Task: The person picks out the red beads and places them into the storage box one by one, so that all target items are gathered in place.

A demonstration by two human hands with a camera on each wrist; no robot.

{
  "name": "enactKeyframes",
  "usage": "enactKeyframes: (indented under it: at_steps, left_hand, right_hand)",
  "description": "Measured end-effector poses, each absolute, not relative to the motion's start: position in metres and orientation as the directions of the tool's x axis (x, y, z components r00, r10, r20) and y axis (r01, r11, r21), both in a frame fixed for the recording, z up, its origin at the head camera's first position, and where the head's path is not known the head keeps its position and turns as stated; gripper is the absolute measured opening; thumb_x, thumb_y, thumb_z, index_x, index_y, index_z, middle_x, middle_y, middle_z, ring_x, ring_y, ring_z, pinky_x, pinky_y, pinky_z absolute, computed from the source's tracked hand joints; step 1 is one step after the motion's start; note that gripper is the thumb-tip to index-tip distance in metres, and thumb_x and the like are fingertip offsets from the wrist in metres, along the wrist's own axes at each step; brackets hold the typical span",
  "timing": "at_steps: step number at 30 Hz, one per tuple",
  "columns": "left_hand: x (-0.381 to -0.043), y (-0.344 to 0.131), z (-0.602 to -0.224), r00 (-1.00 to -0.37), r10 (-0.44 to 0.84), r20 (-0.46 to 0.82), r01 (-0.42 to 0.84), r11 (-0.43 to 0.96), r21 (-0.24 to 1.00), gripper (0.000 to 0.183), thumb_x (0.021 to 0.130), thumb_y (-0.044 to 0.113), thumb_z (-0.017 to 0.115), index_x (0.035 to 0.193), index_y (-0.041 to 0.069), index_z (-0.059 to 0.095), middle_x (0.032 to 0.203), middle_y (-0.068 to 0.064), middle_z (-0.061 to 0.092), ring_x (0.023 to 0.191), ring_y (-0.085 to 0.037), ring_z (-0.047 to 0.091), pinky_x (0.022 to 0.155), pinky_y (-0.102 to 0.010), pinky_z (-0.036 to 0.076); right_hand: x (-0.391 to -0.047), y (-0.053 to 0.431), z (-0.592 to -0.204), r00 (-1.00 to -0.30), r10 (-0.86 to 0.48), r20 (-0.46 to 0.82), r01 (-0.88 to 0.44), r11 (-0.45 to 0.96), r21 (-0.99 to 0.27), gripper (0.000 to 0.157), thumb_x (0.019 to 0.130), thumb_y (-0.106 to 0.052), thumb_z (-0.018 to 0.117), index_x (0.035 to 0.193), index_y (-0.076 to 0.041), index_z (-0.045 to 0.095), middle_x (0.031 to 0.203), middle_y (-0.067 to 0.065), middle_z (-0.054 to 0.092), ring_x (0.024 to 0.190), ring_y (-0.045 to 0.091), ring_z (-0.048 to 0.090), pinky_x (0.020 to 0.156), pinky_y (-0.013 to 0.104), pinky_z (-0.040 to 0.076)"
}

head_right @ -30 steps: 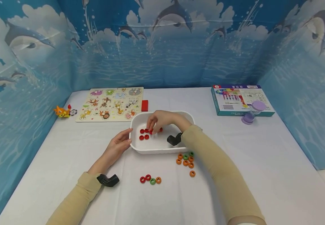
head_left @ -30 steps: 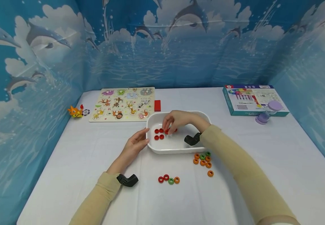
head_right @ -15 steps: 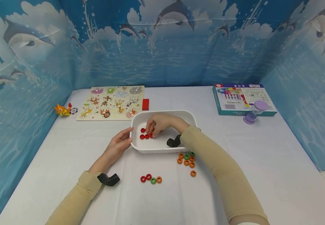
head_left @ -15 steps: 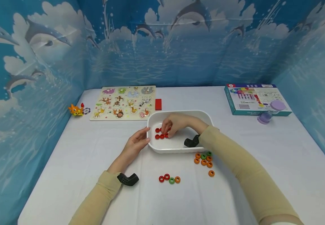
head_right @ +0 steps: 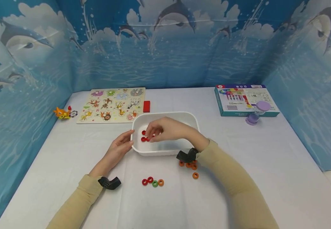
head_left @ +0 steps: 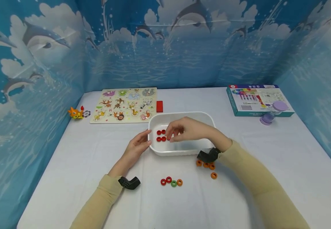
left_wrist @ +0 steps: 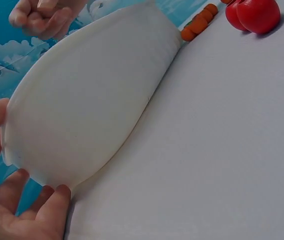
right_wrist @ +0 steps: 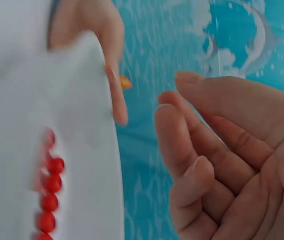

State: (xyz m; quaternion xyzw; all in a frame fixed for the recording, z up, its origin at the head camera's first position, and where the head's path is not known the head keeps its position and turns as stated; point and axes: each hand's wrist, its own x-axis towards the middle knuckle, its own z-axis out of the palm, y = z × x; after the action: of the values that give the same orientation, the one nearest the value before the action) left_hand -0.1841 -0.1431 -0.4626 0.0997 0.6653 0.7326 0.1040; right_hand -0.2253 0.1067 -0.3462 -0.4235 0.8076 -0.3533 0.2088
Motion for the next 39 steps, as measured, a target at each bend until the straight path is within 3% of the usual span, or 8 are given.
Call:
enactKeyframes:
  at_steps: [6,13,19,25,39]
  left_hand:
    - [-0.184,-0.143,-0.463,-0.958,0.286,0.006,-0.026,-0.105,0.994,0.05,0.083,0.025,0.063,0.129,0.017,0.046,0.142,0.004,0.029,0.13,-0.019,0.024,0.097,-0.029,0.035]
    - [-0.184,-0.143,-0.461,-0.958,0.284,-0.03,-0.069,-0.125,0.99,0.051,0.083,0.024,0.063,0.13,0.015,0.045,0.141,0.005,0.03,0.13,-0.015,0.024,0.097,-0.026,0.035]
    - [-0.183,-0.142,-0.46,-0.962,0.271,-0.039,-0.073,-0.116,0.991,0.051,0.083,0.024,0.064,0.13,0.016,0.046,0.141,0.006,0.031,0.129,-0.014,0.024,0.098,-0.026,0.034]
    - [-0.182,-0.142,-0.459,-0.962,0.27,-0.045,-0.077,-0.108,0.991,0.05,0.082,0.027,0.065,0.128,0.02,0.048,0.141,0.007,0.03,0.13,-0.013,0.024,0.097,-0.025,0.035]
    - [-0.183,-0.143,-0.458,-0.958,0.283,-0.048,-0.082,-0.11,0.99,0.053,0.08,0.029,0.066,0.129,0.02,0.047,0.141,0.007,0.029,0.13,-0.013,0.023,0.097,-0.025,0.034]
  right_hand:
    - [-0.175,0.105,-0.375,-0.536,-0.844,-0.029,-0.534,0.365,-0.762,0.014,0.081,-0.021,0.066,0.095,-0.022,0.063,0.084,-0.016,0.061,0.074,0.003,0.056,0.062,0.023,0.049]
    - [-0.136,0.101,-0.405,-0.582,-0.813,0.022,-0.543,0.368,-0.755,0.026,0.078,-0.031,0.068,0.1,-0.018,0.061,0.088,-0.006,0.06,0.075,0.009,0.056,0.059,0.018,0.048]
    - [-0.129,0.099,-0.424,-0.628,-0.776,0.057,-0.573,0.412,-0.709,0.03,0.076,-0.032,0.071,0.101,-0.02,0.06,0.088,-0.009,0.057,0.076,0.008,0.052,0.061,0.018,0.045]
    - [-0.127,0.097,-0.435,-0.658,-0.753,0.009,-0.558,0.479,-0.677,0.034,0.074,-0.037,0.071,0.103,-0.025,0.059,0.085,-0.013,0.054,0.069,0.006,0.049,0.058,0.017,0.043]
    - [-0.126,0.099,-0.425,-0.657,-0.754,0.007,-0.575,0.494,-0.652,0.018,0.079,-0.031,0.067,0.095,-0.025,0.062,0.084,-0.02,0.056,0.074,0.001,0.052,0.06,0.016,0.044]
